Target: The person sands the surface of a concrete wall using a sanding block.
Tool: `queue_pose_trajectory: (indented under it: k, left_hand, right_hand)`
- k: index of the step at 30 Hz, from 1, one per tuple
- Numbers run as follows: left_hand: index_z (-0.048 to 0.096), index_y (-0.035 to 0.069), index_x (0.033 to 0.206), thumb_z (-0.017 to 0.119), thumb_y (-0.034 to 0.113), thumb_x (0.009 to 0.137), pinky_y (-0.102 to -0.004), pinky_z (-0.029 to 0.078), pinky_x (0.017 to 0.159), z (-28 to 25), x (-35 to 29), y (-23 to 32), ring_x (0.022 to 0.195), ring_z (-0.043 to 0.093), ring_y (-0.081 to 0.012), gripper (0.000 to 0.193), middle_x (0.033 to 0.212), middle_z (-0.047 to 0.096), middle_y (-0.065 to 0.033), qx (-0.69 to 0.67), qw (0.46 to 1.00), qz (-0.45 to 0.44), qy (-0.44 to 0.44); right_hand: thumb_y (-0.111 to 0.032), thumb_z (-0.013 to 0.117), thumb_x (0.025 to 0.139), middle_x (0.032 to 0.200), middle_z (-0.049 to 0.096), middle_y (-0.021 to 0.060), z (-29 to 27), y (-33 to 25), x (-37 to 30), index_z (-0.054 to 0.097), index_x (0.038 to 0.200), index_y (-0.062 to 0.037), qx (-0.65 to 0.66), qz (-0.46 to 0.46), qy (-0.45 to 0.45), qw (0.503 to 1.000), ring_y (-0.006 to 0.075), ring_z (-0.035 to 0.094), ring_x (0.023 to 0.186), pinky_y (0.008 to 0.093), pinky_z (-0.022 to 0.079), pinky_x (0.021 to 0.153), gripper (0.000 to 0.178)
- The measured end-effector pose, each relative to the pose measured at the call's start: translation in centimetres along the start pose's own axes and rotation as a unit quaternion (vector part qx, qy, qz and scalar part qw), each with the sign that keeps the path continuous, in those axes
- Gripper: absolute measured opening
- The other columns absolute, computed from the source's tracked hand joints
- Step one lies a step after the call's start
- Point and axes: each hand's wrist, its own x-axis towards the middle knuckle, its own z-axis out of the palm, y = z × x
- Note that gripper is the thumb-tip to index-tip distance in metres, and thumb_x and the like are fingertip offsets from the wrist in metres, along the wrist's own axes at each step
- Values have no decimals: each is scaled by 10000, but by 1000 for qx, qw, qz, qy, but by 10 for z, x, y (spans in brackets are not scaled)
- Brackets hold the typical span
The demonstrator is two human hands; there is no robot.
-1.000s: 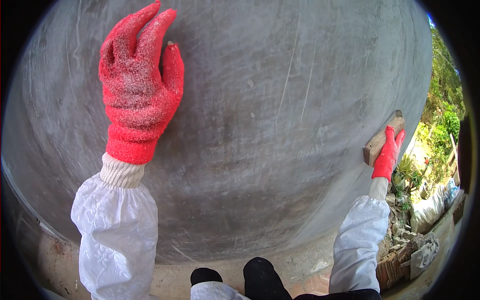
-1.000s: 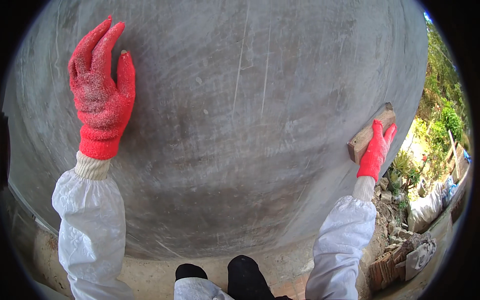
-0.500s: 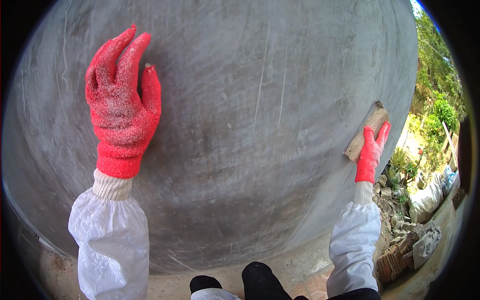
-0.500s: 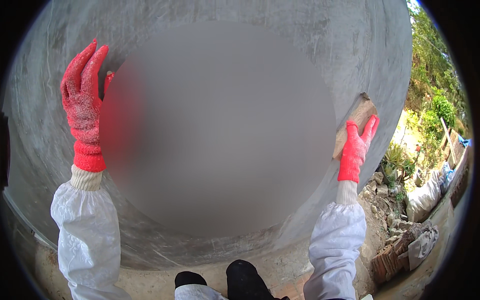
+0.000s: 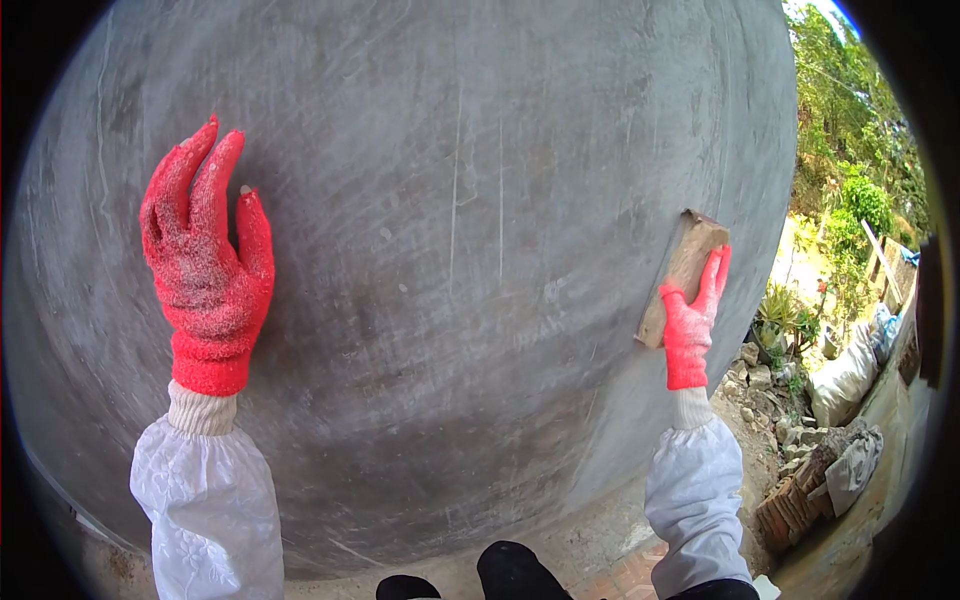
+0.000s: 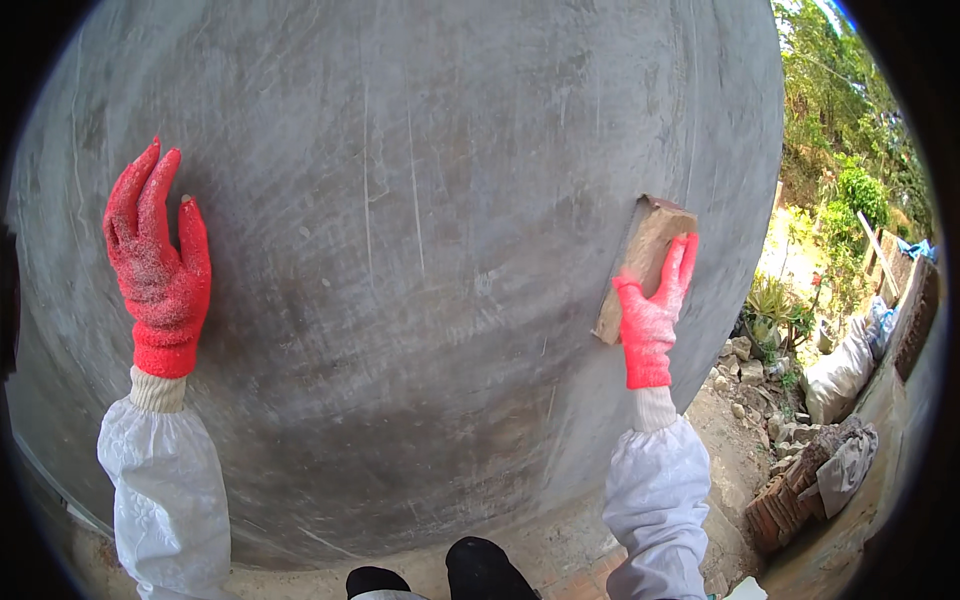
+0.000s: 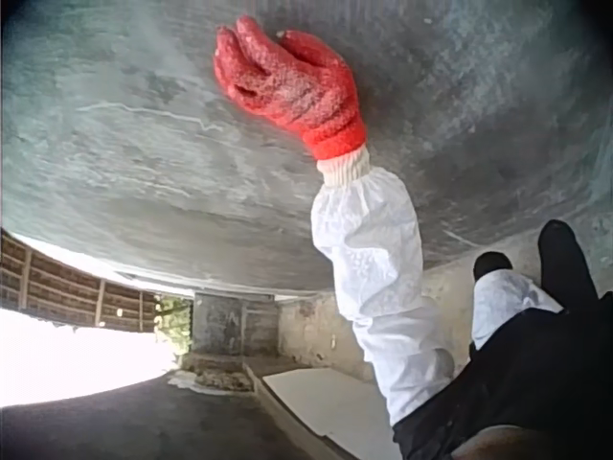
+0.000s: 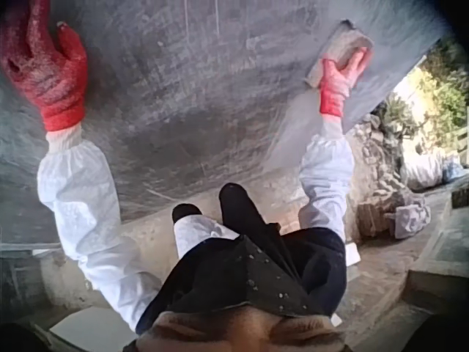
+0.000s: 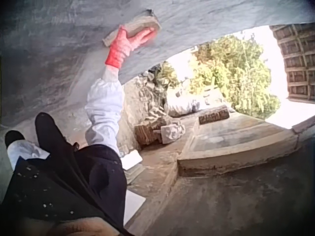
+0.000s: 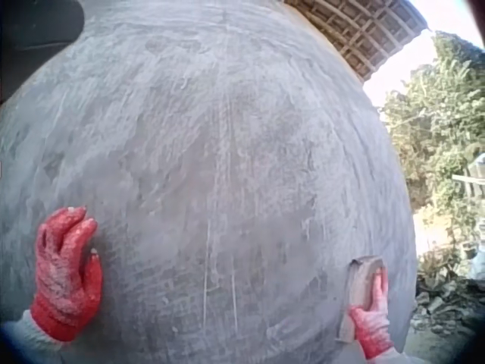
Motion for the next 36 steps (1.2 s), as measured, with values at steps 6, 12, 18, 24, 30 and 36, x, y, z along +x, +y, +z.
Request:
queue_pose_trajectory:
  k: [6,12,18,24,30,36]
  left_hand:
    - [581,108,1344,628,3,889,-408,361,1126,1,-1,0,1336,463,-286,470,1424,541,-76,20,1000,-5,-5]
    - [578,103,1347,619,5,900,-409,361,1128,6,-2,-1,1339,462,-290,460,1427,538,-75,17,1000,-3,-15]
    - [575,101,1354,621,-8,894,-405,356,1132,2,-1,6,1342,462,-289,475,1428,537,-80,10,1000,-8,-14]
    - [592,134,1330,648,0,850,-417,372,1111,2,-5,-3,1311,486,-288,501,1406,553,-65,11,1000,2,-12]
    - [580,110,1345,625,-11,884,-407,365,1122,8,-3,4,1336,462,-288,479,1428,539,-78,-5,1000,-2,-8]
    - [582,115,1342,632,-10,871,-415,368,1118,2,1,6,1330,469,-292,490,1422,539,-86,2,1000,-5,-10]
  right_hand:
    - [-96,844,669,1621,259,171,10,-28,-16,315,1554,-60,-32,-11,12,999,355,299,1470,403,305,1175,1032]
    - [-327,894,575,1383,463,145,1,-92,-90,546,1339,-181,31,-341,-251,905,437,507,1203,555,479,980,851]
    - [-155,792,763,1645,210,147,-10,14,28,315,1553,-55,-15,51,25,998,348,273,1479,391,271,1195,929]
    - [-222,851,672,1554,348,159,11,-95,-69,443,1479,-133,-9,-158,-94,983,399,424,1347,496,402,1100,908]
    - [-261,910,494,1427,462,163,1,-85,-59,518,1372,-158,15,-295,-155,943,463,515,1189,565,483,971,967]
    - [-186,721,869,1625,258,133,-11,21,34,320,1548,-42,42,164,70,983,276,287,1477,354,258,1192,801]
